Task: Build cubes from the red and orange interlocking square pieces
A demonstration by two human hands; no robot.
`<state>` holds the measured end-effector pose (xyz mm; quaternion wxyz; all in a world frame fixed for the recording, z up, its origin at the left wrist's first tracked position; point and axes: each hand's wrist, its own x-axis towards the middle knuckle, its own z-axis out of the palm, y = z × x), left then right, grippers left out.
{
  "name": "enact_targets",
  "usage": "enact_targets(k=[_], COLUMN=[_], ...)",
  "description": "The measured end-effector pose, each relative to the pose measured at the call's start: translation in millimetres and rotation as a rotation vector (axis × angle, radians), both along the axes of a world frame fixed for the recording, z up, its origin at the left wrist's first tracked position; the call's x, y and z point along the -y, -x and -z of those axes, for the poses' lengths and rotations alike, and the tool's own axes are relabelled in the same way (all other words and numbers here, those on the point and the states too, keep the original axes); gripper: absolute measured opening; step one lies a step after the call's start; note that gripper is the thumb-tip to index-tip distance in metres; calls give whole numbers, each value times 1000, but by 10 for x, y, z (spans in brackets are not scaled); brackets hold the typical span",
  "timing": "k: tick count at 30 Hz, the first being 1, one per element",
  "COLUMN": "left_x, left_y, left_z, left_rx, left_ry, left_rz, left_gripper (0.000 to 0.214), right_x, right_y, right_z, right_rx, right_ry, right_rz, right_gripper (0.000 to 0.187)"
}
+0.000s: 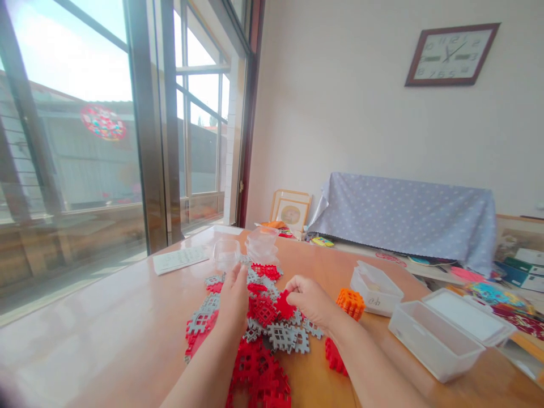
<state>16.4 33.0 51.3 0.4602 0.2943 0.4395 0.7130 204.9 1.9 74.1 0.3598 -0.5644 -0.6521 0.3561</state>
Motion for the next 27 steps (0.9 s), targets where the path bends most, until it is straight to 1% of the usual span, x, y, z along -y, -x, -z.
enact_targets(k=[2,3,4,5,7,9,11,14,15,16,18,21,23,27], left_x=[73,114,156,200,289,379,467,575,597,611,612,578,561,579], left_y=[-29,-58,-96,-142,-253,-364,-454,-536,-554,-568,-592,-617,-629,-655], left_z=[-34,-48,-58,-65,-67,-56,-39,-10,-1,7,20,35,43,54], left_rx=[-201,-278,-311,-319,-304,-282,-234,-115,-84,-59,-23,-3,-28,-110], left_ry=[-131,-191,-230,-245,-212,-138,-66,1,20,38,67,75,69,56], left_rz=[-66,-77,-56,-1,186,414,649,975,1048,1093,1106,1011,966,1002], left_gripper=[36,36,33,28,19,22,26,29,29,29,31,35,37,37], right_x=[206,306,401,492,655,794,907,1018,1038,1052,1069,1094,1117,1142], right_y=[-117,-172,-224,-273,-361,-435,-487,-513,-512,-509,-507,-534,-567,-623], right_z=[-5,9,33,64,139,205,248,280,288,296,307,292,257,181], right_rx=[-26,-39,-43,-34,9,67,114,144,147,150,170,195,203,277], right_ry=[-32,-60,-92,-131,-237,-367,-480,-546,-547,-547,-542,-494,-454,-447], right_rz=[31,51,78,116,207,267,282,271,264,252,216,156,139,163], right_gripper=[13,12,11,12,13,12,9,6,6,6,10,23,29,35])
